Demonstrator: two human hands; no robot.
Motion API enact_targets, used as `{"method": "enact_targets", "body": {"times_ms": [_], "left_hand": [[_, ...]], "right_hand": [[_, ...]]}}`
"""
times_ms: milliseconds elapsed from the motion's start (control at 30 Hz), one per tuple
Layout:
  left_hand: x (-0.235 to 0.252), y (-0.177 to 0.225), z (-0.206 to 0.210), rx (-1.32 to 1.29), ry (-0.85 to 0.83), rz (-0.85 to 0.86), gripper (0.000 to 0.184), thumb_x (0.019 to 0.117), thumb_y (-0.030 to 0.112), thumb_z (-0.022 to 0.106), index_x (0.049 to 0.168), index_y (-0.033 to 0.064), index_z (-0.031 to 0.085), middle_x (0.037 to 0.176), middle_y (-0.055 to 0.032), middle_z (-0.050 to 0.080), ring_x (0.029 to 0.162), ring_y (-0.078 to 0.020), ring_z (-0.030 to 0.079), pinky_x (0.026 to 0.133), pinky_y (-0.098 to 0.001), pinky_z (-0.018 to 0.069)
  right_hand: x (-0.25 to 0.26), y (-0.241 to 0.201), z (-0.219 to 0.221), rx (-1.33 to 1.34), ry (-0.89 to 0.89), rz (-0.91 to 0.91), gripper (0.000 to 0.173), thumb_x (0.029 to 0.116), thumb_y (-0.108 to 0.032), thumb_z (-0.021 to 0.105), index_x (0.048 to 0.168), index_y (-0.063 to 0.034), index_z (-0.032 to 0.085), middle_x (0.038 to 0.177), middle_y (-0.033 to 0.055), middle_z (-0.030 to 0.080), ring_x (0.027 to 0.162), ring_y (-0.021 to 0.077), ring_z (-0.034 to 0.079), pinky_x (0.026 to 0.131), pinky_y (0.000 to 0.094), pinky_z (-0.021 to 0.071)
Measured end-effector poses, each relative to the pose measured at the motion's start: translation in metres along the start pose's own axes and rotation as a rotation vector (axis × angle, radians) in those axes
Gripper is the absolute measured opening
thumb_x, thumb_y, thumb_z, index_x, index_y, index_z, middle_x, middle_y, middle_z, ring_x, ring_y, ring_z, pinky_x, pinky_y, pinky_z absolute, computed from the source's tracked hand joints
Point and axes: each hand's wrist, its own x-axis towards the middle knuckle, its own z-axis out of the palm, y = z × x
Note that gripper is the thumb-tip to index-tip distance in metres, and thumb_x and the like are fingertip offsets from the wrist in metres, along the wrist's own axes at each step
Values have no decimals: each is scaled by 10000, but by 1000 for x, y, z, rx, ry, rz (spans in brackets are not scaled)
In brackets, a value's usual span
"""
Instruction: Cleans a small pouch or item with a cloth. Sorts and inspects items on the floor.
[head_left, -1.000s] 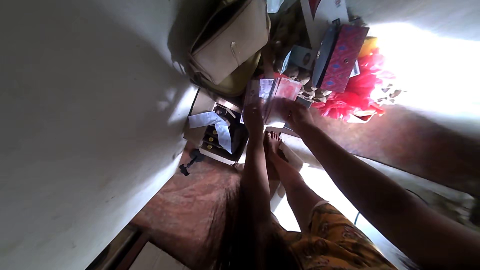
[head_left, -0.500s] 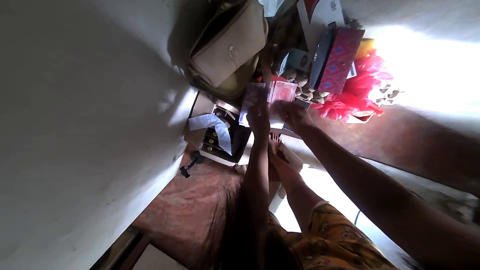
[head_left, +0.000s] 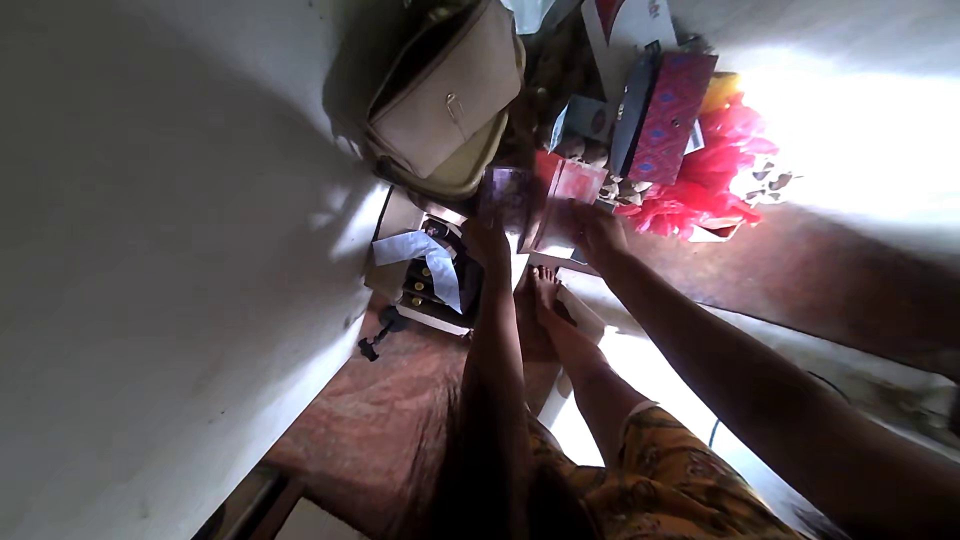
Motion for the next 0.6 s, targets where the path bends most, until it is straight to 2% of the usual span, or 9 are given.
{"method": "enact_targets", "body": {"times_ms": [133, 200, 300, 333, 433, 500, 567, 600], "left_hand": [[3, 0, 5, 56, 86, -6, 435, 958, 398, 691, 1258, 82, 689, 1352, -212, 589, 1290, -387, 524, 1049, -587, 408], [-6, 7, 4, 29, 118, 35, 453, 970, 384, 676, 1274, 49, 654, 1349, -229, 577, 1269, -389, 539, 1037, -566, 433], [-36, 26, 2, -33, 124, 221, 427, 1024, 311, 597, 1313, -3, 608, 1313, -256, 586, 1217, -388, 570, 1017, -525, 474], [-46, 31, 4, -39, 158, 292, 427, 1018, 292, 609, 1328, -2, 601, 1315, -252, 593, 1227, -387, 571, 1018, -521, 476], [-56, 33, 12, -34, 235, 405, 490, 984, 235, 643, 1393, -15, 545, 1404, -258, 544, 1344, -410, 484, 1111, -535, 397], [-53, 32, 16, 26, 189, 350, 490, 991, 264, 623, 1420, 36, 552, 1503, -241, 474, 1401, -424, 427, 1125, -567, 367], [-46, 30, 19, 82, 122, 273, 486, 1001, 283, 607, 1443, 88, 547, 1573, -239, 376, 1368, -455, 437, 1027, -614, 416], [-41, 28, 21, 89, 134, 282, 466, 1000, 267, 611, 1424, 80, 564, 1563, -249, 382, 1350, -463, 450, 1013, -620, 423]], "right_hand": [[-7, -7, -16, -12, -11, -52, 222, 1050, -177, 574, 1189, -6, 601, 977, 62, 680, 840, 121, 680, 774, 316, 595], [-13, -13, -22, -22, -16, -59, 224, 1053, -152, 559, 1226, -11, 578, 1002, 71, 672, 856, 128, 674, 775, 328, 591], [-19, -22, -32, 3, -45, -75, 228, 1054, -157, 563, 1221, -2, 574, 994, 72, 685, 846, 129, 684, 780, 326, 599], [-20, -25, -33, 17, -60, -74, 217, 1055, -158, 561, 1204, -1, 570, 981, 66, 685, 835, 125, 687, 773, 321, 602], [-23, -32, -35, 33, -116, -63, 187, 1068, -168, 535, 1186, -25, 559, 984, 50, 673, 848, 121, 683, 781, 321, 601], [-22, -33, -36, 14, -125, -71, 171, 1073, -160, 517, 1180, -32, 556, 975, 46, 655, 843, 121, 666, 775, 324, 590], [-19, -31, -36, -2, -113, -80, 159, 1072, -140, 508, 1178, -28, 549, 953, 47, 636, 812, 115, 652, 750, 315, 583], [-19, -30, -36, -2, -96, -78, 159, 1068, -127, 508, 1181, -23, 548, 947, 47, 630, 801, 110, 644, 739, 309, 578]]}}
